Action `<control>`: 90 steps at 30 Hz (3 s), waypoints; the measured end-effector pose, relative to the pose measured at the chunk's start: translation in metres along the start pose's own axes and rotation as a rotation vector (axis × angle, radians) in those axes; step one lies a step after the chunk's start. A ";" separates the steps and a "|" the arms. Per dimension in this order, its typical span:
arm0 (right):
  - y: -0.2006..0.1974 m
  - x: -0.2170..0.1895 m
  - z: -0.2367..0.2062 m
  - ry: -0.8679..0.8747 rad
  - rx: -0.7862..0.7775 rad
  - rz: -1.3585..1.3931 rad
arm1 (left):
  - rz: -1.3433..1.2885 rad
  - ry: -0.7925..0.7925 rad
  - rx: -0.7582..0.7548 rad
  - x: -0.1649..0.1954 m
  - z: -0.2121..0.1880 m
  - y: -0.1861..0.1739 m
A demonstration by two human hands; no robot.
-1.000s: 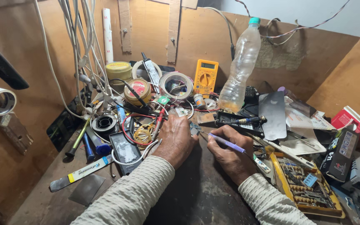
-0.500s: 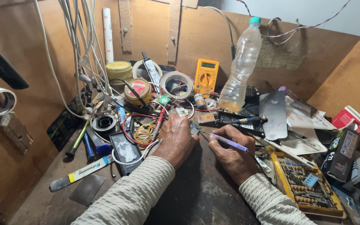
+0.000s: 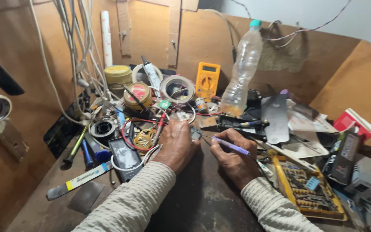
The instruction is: The person works on a small circuit board at a cluttered workbench, holding and repositioning the board, touching its components, and probing it with multimeter test leads. They then pick up a soldering iron and work on the board's components, setting the iron down near the end.
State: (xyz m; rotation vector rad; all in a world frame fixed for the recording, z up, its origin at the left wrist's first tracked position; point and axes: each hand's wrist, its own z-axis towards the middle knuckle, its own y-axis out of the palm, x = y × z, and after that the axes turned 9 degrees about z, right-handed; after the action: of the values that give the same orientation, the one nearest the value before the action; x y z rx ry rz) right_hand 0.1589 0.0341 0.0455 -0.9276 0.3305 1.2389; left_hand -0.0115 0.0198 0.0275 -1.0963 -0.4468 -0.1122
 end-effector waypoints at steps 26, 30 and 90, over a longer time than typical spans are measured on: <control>-0.268 0.058 -0.112 0.225 0.705 -0.032 | 0.148 0.184 -0.030 -0.025 0.004 -0.014; -0.279 0.101 -0.134 0.263 0.746 -0.022 | 0.131 0.201 -0.016 -0.027 0.005 -0.012; -0.257 0.064 -0.044 0.174 -0.073 -1.153 | 0.113 0.273 0.065 -0.031 0.019 0.019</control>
State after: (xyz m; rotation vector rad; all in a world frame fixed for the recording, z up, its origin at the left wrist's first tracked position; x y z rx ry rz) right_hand 0.4245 0.0347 0.0836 -1.0456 -0.1352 0.1109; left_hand -0.0396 0.0406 0.0063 -1.0229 -0.1423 -0.1445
